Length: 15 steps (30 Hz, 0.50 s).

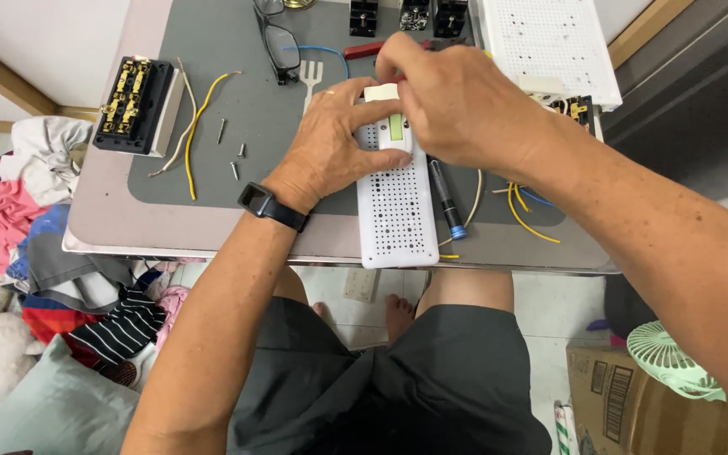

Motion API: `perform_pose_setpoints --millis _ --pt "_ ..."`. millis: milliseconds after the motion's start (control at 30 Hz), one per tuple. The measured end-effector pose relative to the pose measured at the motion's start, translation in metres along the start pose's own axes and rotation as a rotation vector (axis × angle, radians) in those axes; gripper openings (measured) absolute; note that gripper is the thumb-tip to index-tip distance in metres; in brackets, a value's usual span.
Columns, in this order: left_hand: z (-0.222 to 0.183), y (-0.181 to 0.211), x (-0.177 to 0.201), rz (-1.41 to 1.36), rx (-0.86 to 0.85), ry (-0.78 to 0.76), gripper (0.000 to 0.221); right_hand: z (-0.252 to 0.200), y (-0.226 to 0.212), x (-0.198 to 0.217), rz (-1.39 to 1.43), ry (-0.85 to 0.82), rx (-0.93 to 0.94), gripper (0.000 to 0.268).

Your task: Wiring and mounting electrical components like switches and sockets onto a perforated plastic base using hand tools.

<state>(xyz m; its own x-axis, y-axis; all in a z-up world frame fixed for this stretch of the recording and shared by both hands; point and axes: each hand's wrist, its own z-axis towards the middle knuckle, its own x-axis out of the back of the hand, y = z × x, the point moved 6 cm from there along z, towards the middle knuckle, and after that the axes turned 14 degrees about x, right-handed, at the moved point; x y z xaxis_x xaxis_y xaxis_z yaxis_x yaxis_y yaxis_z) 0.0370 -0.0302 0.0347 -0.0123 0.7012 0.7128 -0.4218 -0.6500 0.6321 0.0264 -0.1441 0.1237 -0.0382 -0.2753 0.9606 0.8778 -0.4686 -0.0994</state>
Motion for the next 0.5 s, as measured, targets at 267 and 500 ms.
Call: perform_pose_setpoints --millis 267,500 --pt "0.000 0.001 -0.001 0.020 -0.024 0.012 0.056 0.000 0.011 0.000 -0.025 0.014 -0.115 0.017" --pt "0.000 0.002 0.001 0.018 -0.019 -0.005 0.055 0.009 0.012 -0.002 0.002 -0.097 -0.115 0.021"
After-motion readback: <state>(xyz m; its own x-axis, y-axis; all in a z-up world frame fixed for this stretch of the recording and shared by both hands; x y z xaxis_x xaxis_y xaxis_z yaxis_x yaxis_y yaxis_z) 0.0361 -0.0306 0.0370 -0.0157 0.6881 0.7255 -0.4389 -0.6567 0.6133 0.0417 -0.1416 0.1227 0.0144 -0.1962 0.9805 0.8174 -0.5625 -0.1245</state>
